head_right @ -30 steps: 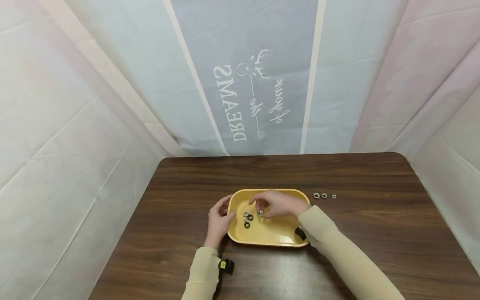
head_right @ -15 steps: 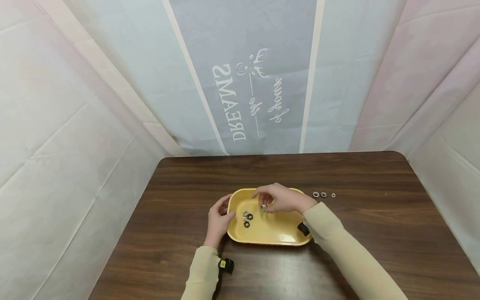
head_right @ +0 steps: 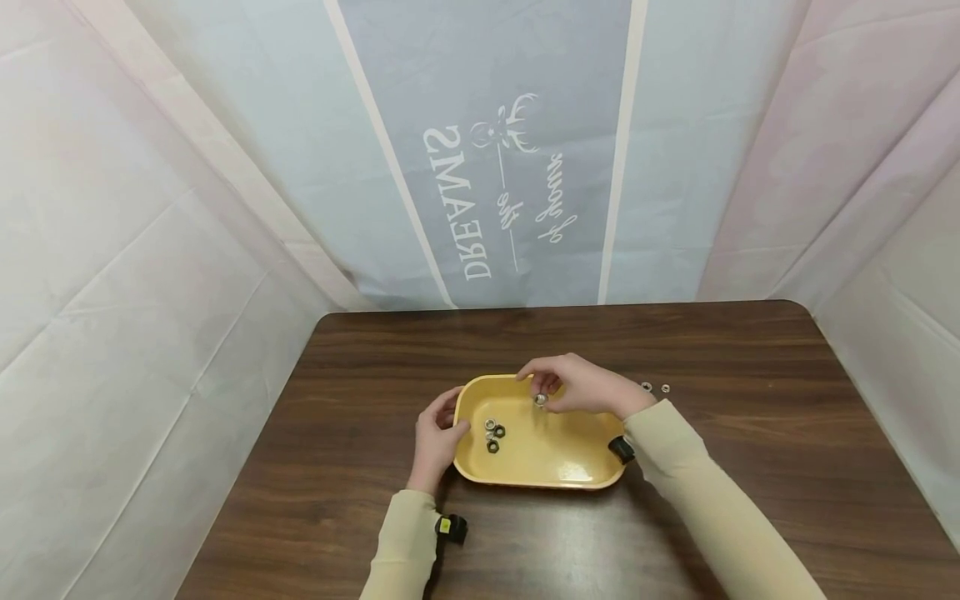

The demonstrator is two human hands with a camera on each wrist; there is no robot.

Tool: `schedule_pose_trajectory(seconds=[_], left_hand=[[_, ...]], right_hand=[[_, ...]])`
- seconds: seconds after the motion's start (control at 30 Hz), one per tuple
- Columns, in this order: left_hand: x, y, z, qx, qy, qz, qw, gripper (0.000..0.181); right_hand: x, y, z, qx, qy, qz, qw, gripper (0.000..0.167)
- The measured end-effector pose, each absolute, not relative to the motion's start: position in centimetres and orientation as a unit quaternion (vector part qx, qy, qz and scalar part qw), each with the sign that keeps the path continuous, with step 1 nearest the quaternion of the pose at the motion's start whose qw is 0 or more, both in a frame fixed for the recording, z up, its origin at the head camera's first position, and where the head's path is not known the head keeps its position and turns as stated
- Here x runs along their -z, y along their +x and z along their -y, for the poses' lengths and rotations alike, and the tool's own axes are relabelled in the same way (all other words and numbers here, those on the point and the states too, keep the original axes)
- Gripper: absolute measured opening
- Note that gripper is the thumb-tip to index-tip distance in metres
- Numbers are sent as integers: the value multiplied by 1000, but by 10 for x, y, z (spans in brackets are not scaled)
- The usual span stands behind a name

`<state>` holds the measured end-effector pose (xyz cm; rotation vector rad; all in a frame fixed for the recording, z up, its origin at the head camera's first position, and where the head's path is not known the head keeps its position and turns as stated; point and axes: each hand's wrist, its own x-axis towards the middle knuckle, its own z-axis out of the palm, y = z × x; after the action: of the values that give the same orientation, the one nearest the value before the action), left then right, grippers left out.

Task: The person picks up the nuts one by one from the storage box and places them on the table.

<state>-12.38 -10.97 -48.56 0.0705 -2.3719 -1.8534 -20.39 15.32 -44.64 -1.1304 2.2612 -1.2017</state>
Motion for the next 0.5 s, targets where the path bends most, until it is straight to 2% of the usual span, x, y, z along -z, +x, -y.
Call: schedule_pose_trajectory(seconds=[0.5], left_hand=[[484,-123,109,616,30,784,63,51]], right_hand=[[439,-204,-178,423,-391,-806,134,44]])
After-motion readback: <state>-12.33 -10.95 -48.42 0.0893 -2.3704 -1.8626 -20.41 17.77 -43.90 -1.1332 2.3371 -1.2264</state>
